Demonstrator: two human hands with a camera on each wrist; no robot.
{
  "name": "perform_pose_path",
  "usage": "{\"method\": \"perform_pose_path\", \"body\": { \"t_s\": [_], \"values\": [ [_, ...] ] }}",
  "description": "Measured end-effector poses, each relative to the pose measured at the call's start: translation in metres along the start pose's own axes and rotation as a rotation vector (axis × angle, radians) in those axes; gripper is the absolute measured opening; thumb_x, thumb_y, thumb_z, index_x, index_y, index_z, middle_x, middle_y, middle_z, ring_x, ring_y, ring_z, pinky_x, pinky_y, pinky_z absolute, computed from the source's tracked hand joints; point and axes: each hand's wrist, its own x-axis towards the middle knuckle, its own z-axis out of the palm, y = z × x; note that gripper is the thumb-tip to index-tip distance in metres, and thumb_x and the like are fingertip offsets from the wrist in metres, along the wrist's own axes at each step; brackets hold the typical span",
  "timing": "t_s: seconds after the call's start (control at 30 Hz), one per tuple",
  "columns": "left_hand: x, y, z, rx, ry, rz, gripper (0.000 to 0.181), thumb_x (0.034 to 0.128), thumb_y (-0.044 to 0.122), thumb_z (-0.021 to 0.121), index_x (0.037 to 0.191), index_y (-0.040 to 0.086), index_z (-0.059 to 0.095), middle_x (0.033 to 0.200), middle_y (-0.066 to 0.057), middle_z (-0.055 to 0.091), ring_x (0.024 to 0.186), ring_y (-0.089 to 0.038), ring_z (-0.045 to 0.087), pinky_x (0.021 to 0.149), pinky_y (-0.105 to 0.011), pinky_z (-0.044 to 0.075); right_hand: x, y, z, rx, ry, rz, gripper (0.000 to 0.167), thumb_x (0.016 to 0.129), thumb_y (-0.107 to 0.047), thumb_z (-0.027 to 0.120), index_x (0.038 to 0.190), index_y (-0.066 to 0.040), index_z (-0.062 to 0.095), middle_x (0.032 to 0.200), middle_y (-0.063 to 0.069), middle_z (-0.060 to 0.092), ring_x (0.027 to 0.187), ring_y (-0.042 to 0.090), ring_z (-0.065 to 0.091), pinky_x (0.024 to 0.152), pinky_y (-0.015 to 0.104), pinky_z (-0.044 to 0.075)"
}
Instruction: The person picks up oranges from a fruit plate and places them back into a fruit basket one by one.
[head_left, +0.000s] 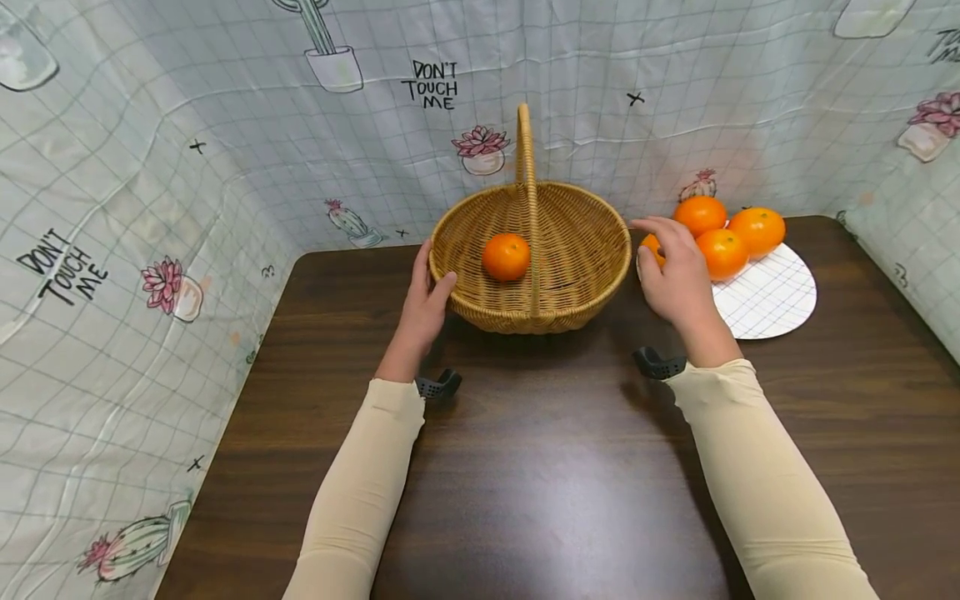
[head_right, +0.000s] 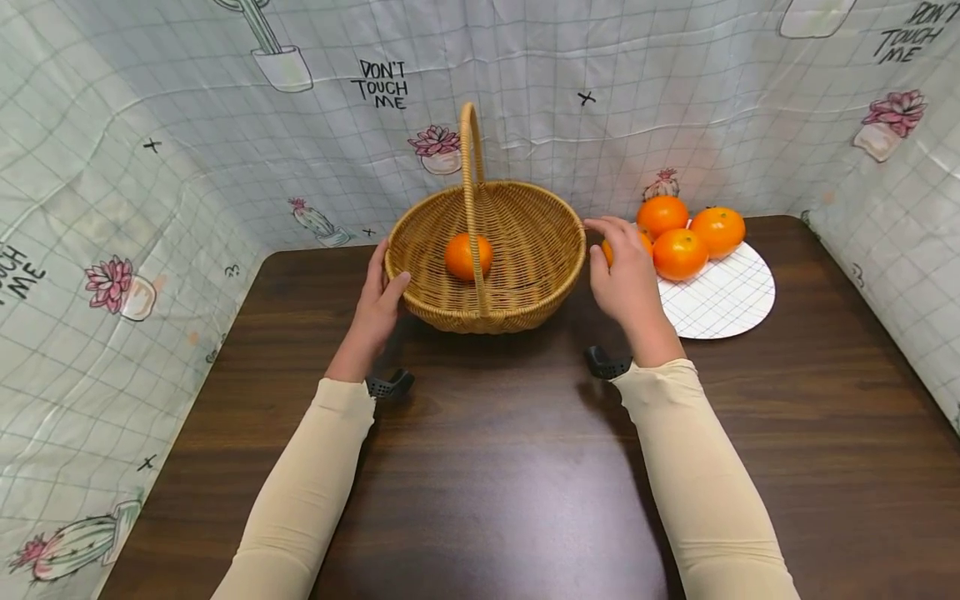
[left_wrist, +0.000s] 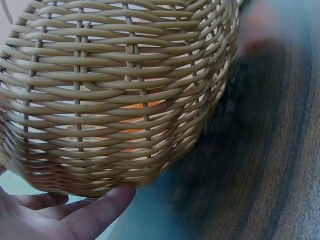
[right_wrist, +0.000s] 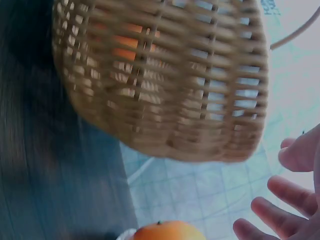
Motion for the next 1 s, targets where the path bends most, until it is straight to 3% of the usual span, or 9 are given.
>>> {"method": "perform_pose_path", "body": {
  "t_s": [0.1, 0.33, 0.6, 1.0],
  "values": [
    [0.006, -0.011, -0.002, 0.001, 0.008, 0.012, 0.070, 0.1020, 0.031, 0.048, 0.155, 0.037, 0.003, 0.163, -0.004, 0.010, 0.141, -0.034, 0.037, 0.105, -0.051, 0.042, 0.003, 0.005, -0.003, -0.037, -0.025, 0.011, 0.038, 0.098, -0.012, 0.047, 0.135, -0.008, 0.056, 0.144, 0.018, 0.046, 0.135, 0.037, 0.039, 0.109, 0.056, 0.033],
    [-0.009, 0.016, 0.004, 0.051, 0.005, 0.001, 0.070, 0.1032, 0.020, 0.044, 0.157, 0.024, 0.001, 0.163, -0.011, 0.009, 0.140, -0.033, 0.037, 0.105, -0.051, 0.042, 0.012, 0.015, -0.011, -0.138, -0.133, 0.041, 0.044, 0.095, -0.015, 0.053, 0.139, -0.005, 0.051, 0.147, 0.022, 0.040, 0.137, 0.043, 0.035, 0.112, 0.058, 0.026],
    [-0.009, 0.013, 0.003, 0.064, 0.015, 0.006, 0.070, 0.1031, 0.023, 0.045, 0.158, 0.025, 0.001, 0.163, -0.011, 0.010, 0.139, -0.033, 0.038, 0.103, -0.053, 0.044, 0.027, 0.028, -0.013, -0.215, -0.270, 0.069, 0.058, 0.090, -0.017, 0.058, 0.144, -0.004, 0.043, 0.151, 0.024, 0.033, 0.137, 0.046, 0.031, 0.111, 0.062, 0.025],
    [-0.009, 0.013, 0.003, 0.095, 0.027, 0.004, 0.069, 0.1031, 0.023, 0.045, 0.158, 0.025, 0.002, 0.163, -0.010, 0.010, 0.138, -0.034, 0.039, 0.101, -0.053, 0.045, 0.040, 0.043, -0.009, -0.353, -0.399, 0.053, 0.070, 0.080, -0.014, 0.069, 0.143, 0.000, 0.042, 0.148, 0.034, 0.029, 0.135, 0.052, 0.027, 0.109, 0.066, 0.024]
  ]
}}
